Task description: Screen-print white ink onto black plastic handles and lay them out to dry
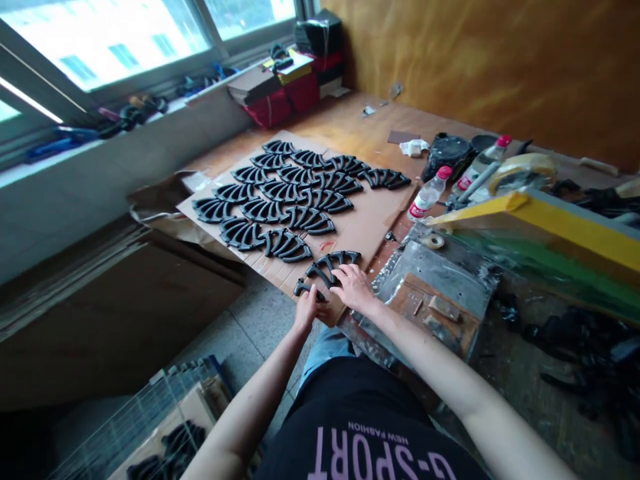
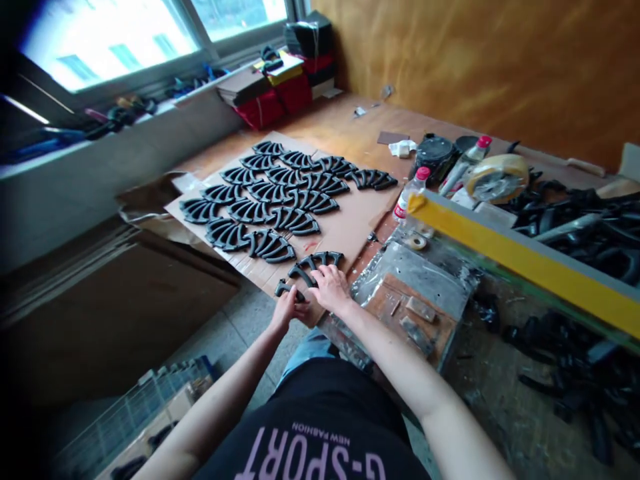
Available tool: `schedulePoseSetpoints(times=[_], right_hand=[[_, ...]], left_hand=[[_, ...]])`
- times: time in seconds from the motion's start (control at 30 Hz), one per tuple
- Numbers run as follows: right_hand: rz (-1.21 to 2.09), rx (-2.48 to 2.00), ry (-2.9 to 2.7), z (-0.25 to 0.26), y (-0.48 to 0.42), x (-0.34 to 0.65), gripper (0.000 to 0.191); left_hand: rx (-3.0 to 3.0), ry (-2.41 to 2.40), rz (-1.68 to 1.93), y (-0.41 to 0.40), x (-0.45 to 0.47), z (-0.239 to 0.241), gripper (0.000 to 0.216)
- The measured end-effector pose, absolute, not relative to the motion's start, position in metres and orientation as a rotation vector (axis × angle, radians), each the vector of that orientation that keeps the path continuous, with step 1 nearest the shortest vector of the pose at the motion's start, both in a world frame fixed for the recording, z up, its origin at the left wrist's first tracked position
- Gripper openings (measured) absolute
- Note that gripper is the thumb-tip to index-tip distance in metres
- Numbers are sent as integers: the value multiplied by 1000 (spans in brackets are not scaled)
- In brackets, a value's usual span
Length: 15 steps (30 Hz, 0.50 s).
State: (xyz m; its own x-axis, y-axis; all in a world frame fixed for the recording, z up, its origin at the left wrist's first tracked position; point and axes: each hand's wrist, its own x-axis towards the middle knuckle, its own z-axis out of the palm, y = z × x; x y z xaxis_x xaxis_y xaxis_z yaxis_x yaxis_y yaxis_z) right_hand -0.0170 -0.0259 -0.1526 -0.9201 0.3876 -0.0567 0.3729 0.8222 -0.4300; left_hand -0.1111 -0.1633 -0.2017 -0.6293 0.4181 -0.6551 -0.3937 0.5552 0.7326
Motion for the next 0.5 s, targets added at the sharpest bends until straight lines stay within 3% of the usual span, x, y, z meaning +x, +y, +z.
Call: schedulePoseSetpoints(times=[0.17, 0.5], right_hand=[[669, -747, -3173, -175, -25, -52, 54], [594, -922, -3195, -180, -34, -81, 40]], left_hand=[[68, 1944, 1026, -157, -133, -229, 58], [76, 1961, 1044, -148, -126, -224, 64]])
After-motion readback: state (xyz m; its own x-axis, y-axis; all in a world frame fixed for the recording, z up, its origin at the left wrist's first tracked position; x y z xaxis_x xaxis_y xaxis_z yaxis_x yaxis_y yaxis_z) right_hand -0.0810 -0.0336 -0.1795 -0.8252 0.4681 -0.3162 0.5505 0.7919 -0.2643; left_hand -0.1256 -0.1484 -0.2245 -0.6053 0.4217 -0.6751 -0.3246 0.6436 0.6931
